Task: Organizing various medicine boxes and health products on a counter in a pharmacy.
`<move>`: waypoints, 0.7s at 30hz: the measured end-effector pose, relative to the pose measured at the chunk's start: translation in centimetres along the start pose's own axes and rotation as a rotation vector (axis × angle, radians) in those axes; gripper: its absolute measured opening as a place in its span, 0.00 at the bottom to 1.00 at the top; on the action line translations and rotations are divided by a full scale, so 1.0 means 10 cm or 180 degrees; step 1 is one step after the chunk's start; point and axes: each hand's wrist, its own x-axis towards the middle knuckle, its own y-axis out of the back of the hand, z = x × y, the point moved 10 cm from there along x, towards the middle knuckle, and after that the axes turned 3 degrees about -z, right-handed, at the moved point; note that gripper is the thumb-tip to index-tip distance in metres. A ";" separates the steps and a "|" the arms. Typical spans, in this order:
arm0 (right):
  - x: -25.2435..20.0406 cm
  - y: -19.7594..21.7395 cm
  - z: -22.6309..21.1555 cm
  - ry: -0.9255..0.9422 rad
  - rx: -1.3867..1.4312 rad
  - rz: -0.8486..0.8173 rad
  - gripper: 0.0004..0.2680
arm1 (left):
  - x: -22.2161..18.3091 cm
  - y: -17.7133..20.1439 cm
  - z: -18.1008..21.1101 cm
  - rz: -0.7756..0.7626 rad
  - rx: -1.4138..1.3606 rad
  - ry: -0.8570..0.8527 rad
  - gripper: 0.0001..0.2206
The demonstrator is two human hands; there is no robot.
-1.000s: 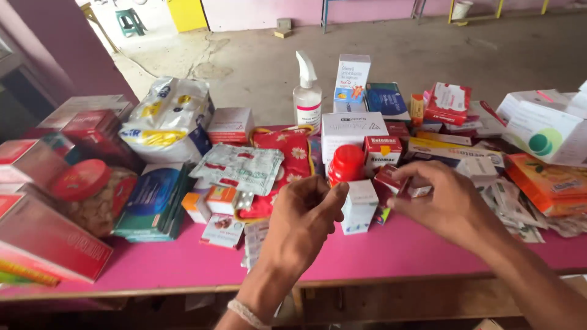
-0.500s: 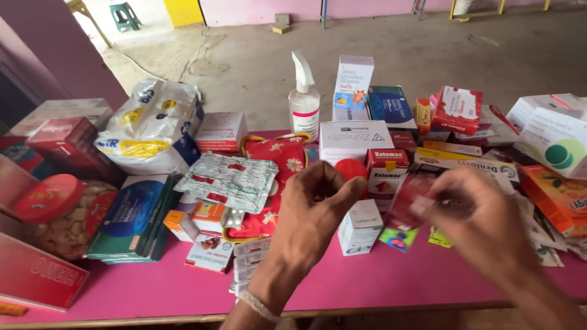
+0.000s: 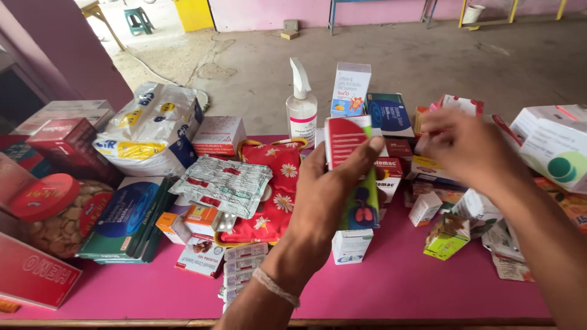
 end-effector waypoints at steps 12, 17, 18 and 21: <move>0.06 -0.51 0.18 0.0504 -0.1187 -0.0077 0.26 | -0.09 0.00 0.08 -0.0130 0.0299 -0.0346 0.18; 0.11 -0.57 0.20 0.0866 -0.0759 -0.0090 0.20 | -0.06 -0.02 0.13 -0.0231 0.0283 -0.0468 0.16; 0.10 -0.54 0.16 0.1077 -0.0685 0.0047 0.20 | -0.06 0.00 0.13 -0.0186 0.0300 -0.0502 0.15; -0.03 -0.42 0.09 -0.0168 -0.0636 -0.0540 0.22 | -0.05 0.02 0.11 -0.0052 0.0409 -0.0409 0.11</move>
